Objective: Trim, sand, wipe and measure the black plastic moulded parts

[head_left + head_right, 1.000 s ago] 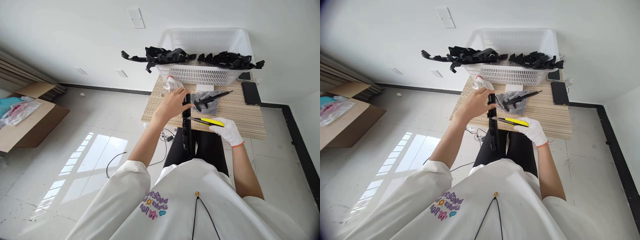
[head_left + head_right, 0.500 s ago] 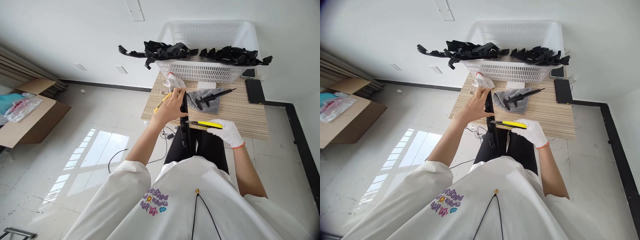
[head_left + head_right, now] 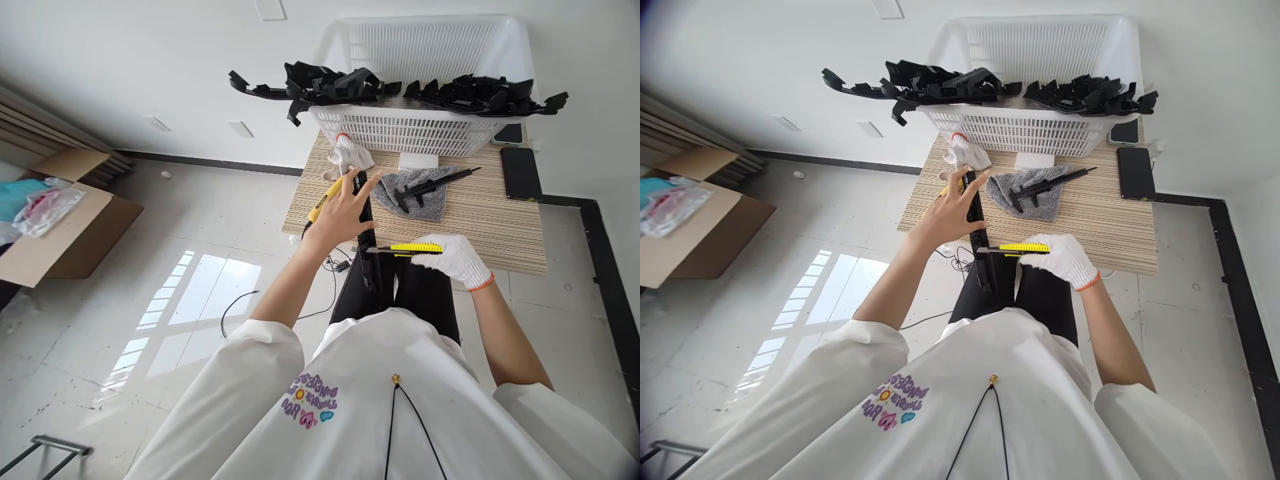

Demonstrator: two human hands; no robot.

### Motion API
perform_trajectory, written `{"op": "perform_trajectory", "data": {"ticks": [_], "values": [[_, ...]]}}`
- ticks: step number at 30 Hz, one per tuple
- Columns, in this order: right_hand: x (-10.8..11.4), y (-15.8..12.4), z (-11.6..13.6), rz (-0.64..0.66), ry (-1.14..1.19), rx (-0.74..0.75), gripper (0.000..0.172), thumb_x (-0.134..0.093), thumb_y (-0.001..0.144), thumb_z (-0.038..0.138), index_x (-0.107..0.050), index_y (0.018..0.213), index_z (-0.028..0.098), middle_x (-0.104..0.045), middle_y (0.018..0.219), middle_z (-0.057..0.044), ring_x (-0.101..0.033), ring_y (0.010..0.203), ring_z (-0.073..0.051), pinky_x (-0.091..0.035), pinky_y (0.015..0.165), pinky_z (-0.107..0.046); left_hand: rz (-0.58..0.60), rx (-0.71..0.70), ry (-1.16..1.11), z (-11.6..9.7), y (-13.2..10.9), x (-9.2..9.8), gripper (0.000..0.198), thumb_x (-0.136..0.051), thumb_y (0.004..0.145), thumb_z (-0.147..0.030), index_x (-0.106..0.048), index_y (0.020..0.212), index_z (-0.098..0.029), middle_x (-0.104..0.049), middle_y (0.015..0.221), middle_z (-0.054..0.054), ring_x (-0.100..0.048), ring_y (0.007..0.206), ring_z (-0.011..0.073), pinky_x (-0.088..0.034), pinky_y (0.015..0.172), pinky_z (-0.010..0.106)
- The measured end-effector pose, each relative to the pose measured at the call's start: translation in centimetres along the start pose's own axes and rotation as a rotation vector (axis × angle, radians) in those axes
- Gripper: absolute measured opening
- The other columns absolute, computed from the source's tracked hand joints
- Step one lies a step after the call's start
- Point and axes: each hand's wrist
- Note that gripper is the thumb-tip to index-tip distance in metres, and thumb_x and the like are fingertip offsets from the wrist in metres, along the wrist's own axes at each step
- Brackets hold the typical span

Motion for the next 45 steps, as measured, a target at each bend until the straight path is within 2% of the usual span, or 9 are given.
{"op": "perform_trajectory", "data": {"ticks": [4,9,15,26,29,32,35,40,45], "values": [[-0.2,0.1,-0.1,0.030,-0.045,0.018,0.036,-0.081,0.072,0.049,-0.079,0.103,0.032,-0.077,0.093,0.000,-0.071,0.082,-0.026,-0.054,0.077,-0.038,0.028,0.014,0.008,0.0,-0.2,-0.2,0.108,-0.087,0.067,-0.045,-0.024,0.155,-0.036,-0.010,0.163,0.017,-0.046,0.132,0.0495,-0.054,0.090,0.051],[-0.2,0.4,0.0,-0.067,-0.079,0.047,0.038,-0.077,0.076,0.051,-0.078,0.108,0.031,-0.077,0.098,0.001,-0.072,0.092,-0.026,-0.055,0.079,-0.036,0.017,0.037,0.033,-0.1,-0.2,0.2,0.095,-0.077,0.079,-0.046,-0.022,0.156,-0.035,-0.014,0.163,0.016,-0.044,0.134,0.0474,-0.053,0.095,0.053],[-0.3,0.7,0.0,-0.050,-0.127,0.076,0.038,-0.074,0.078,0.052,-0.077,0.108,0.030,-0.077,0.102,0.002,-0.073,0.088,-0.022,-0.056,0.081,-0.034,0.041,0.026,0.027,0.2,-0.4,-0.2,0.104,-0.079,0.074,-0.052,-0.020,0.157,-0.032,-0.006,0.164,0.017,-0.033,0.141,0.0511,-0.050,0.098,0.058],[-0.6,0.7,-0.3,-0.130,-0.184,0.061,0.036,-0.075,0.078,0.053,-0.077,0.109,0.033,-0.077,0.103,0.002,-0.073,0.094,-0.025,-0.056,0.082,-0.037,-0.311,0.030,-0.378,3.5,-2.1,-2.6,0.080,-0.059,0.091,-0.054,-0.015,0.155,-0.035,-0.013,0.162,0.013,-0.009,0.153,0.0374,-0.023,0.119,0.062],[-0.8,0.7,-0.3,-0.137,-0.171,0.075,0.037,-0.076,0.078,0.053,-0.077,0.109,0.034,-0.076,0.106,0.001,-0.072,0.095,-0.026,-0.056,0.083,-0.037,-0.445,0.112,-0.545,3.4,-4.9,-5.0,0.083,-0.060,0.089,-0.059,-0.013,0.153,-0.036,-0.015,0.160,0.014,-0.021,0.150,0.0348,-0.033,0.116,0.055],[-0.9,0.8,-0.3,-0.123,-0.130,0.077,0.040,-0.076,0.077,0.053,-0.076,0.111,0.033,-0.077,0.102,0.001,-0.073,0.089,-0.025,-0.056,0.081,-0.036,-0.505,0.248,-0.647,1.9,-8.2,-7.8,0.080,-0.071,0.081,-0.058,-0.030,0.144,-0.030,-0.032,0.147,0.015,-0.047,0.132,0.0289,-0.048,0.104,0.046],[-0.8,0.9,-0.2,-0.145,-0.075,0.049,0.038,-0.075,0.079,0.051,-0.076,0.113,0.033,-0.077,0.102,0.000,-0.073,0.081,-0.022,-0.057,0.077,-0.035,-0.421,0.458,-0.703,-0.4,-10.7,-10.2,0.054,-0.073,0.080,-0.051,-0.049,0.119,-0.022,-0.053,0.121,0.011,-0.059,0.109,0.0223,-0.055,0.086,0.036],[-0.7,0.5,-0.1,-0.042,0.074,0.015,0.038,-0.079,0.075,0.048,-0.077,0.109,0.030,-0.077,0.100,-0.002,-0.072,0.075,-0.020,-0.057,0.069,-0.032,0.042,0.516,-0.811,-2.8,-11.9,-11.9,0.033,-0.067,0.084,-0.044,-0.059,0.105,-0.020,-0.066,0.089,0.005,-0.065,0.085,0.0220,-0.054,0.077,0.034],[-0.8,0.0,-1.1,-0.269,0.409,-0.111,0.047,-0.079,0.072,0.045,-0.075,0.112,0.020,-0.076,0.091,-0.005,-0.063,0.060,-0.014,-0.053,0.057,-0.029,-0.015,0.436,-0.905,-3.4,-10.0,-10.6,0.037,-0.052,0.093,-0.050,-0.058,0.114,-0.020,-0.069,0.087,0.005,-0.067,0.083,0.0215,-0.054,0.075,0.033]]}}
Point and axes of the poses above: each hand's wrist, its own y-axis towards the middle knuckle, its own x-axis out of the back of the hand, z = x × y
